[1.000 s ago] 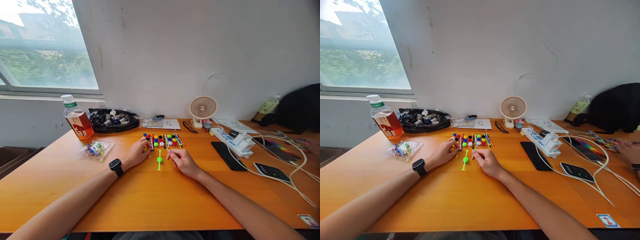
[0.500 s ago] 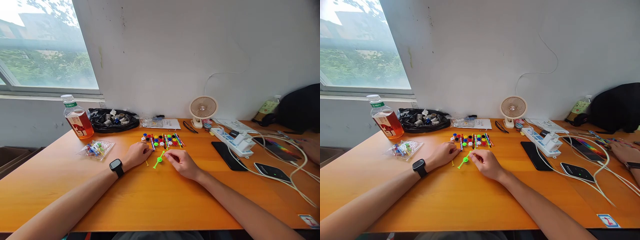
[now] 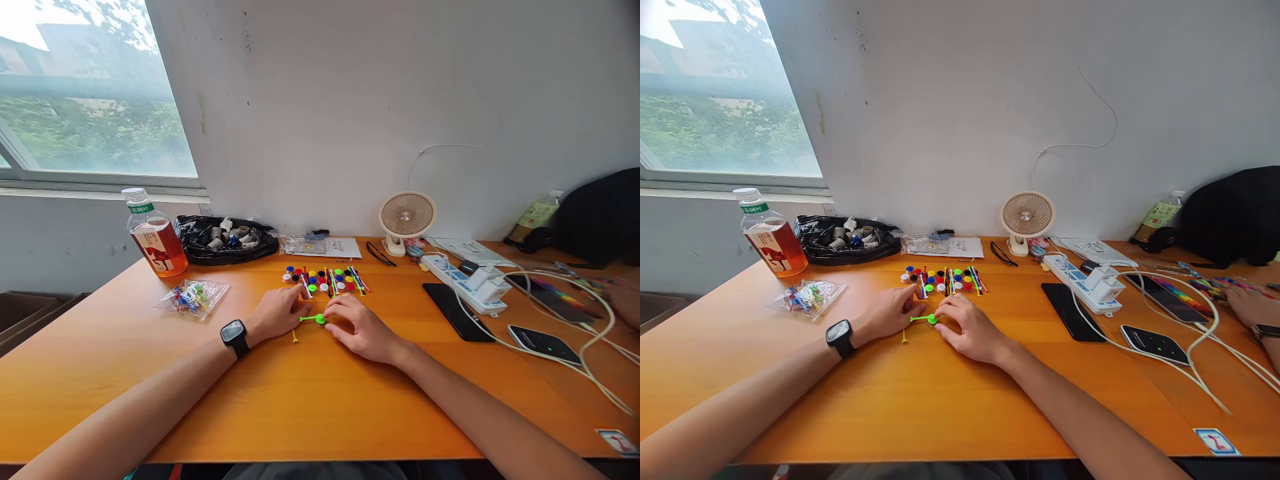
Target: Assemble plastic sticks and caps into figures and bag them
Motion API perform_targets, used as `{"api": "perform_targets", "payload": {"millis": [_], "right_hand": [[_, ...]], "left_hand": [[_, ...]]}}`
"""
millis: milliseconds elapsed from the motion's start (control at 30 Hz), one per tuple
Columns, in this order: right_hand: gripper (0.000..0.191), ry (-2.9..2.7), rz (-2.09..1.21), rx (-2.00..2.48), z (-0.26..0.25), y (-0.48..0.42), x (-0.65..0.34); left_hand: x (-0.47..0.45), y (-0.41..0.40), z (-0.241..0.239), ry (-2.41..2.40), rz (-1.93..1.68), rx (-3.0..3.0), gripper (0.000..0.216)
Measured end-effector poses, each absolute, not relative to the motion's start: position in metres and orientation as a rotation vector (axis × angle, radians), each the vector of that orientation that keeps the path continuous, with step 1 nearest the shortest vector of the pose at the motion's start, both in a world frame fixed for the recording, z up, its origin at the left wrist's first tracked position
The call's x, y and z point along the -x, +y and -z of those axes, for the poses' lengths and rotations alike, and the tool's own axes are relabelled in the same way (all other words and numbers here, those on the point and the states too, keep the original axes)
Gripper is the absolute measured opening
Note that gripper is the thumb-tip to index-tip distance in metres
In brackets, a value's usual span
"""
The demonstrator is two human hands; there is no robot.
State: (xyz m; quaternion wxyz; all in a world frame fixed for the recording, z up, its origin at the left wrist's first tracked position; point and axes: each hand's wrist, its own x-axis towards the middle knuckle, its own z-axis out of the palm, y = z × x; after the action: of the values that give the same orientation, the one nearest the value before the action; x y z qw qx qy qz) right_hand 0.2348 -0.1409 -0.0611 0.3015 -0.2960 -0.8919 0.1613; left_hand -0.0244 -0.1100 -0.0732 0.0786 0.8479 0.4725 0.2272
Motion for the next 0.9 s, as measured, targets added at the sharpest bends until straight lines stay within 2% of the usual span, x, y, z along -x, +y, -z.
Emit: {"api": "perform_targets", "payload": {"millis": [167, 433, 600, 767, 900], "right_hand": [[0.030, -2.446, -0.496, 0.686, 0.058, -0.143, -0.234], [0.013, -2.404, -0.378, 0.791, 0.059, -0.141, -0.234], [0.015, -2.352, -0.189, 0.997, 0.060, -0.134, -0.238], [0.014, -2.303, -0.003, 1.048, 0.059, -0.128, -0.245], [0.014, -2.368, -0.106, 0.843, 0.056, -0.136, -0.240]], "left_hand": [[0.025, -0.110, 0.074, 1.396, -0.737, -2.530, 0.027], [0.024, -0.110, 0.070, 1.503, -0.765, -2.516, 0.026], [0.023, -0.114, 0.065, 1.613, -0.810, -2.433, 0.027], [0.015, -0.128, 0.060, 1.485, -0.875, -2.364, 0.033], [0.009, -0.134, 0.062, 1.247, -0.953, -2.114, 0.034]]}}
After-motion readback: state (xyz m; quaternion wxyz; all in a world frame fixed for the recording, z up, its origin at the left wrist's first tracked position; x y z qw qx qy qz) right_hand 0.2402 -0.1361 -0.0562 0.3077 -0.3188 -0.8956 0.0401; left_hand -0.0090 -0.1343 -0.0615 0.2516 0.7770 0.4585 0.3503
